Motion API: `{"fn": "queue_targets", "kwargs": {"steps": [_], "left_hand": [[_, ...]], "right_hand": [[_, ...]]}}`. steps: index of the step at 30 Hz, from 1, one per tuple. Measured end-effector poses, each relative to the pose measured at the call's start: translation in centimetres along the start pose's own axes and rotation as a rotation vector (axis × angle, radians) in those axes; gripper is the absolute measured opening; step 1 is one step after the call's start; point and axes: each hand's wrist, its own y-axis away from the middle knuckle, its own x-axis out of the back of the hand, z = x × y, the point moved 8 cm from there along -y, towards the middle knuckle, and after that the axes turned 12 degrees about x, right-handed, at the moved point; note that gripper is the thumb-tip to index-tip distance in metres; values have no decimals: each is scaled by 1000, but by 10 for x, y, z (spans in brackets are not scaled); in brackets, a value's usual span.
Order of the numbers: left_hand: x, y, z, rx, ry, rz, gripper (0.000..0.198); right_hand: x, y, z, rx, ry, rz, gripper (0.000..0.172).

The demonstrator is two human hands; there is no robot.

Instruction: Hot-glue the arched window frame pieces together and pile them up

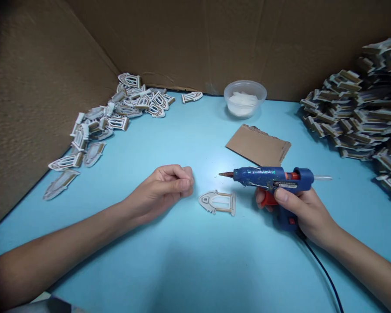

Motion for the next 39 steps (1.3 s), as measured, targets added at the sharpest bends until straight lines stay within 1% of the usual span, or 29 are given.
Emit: {"fn": "queue_targets", "kwargs": {"steps": [8,13,21,27,30,32,33,35,37,39], "left_hand": [[0,0,-2,21,26,4,15],[3,-2,-4,49,22,27,19],[4,-2,-3,42,29,30,26],[4,-3,-3,31,44,7,26],[4,-1,1,-14,2,21,29],[1,3,10,-127,-176,42,29],[-3,7,16,-212,-329,53,28],[-18,18,25,-423,-706,56,25],[-37,29,22,-609,-1052,5,26],[-50,35,11,-701,-1305,-78,33]], "right_hand": [[-2,-2,-3,9,4,9,38],[-1,-1,-4,12,1,6,37],[-2,-1,-3,16,-5,2,35],[-1,-1,-4,17,-15,6,34],[-2,-1,-4,14,-10,1,35],[-2,-1,-5,8,1,6,38],[-2,-1,-5,6,3,12,40],[-2,-1,-4,4,0,23,42],[-2,-2,-4,5,-10,29,41],[-2,-2,-3,10,-15,20,40]]}}
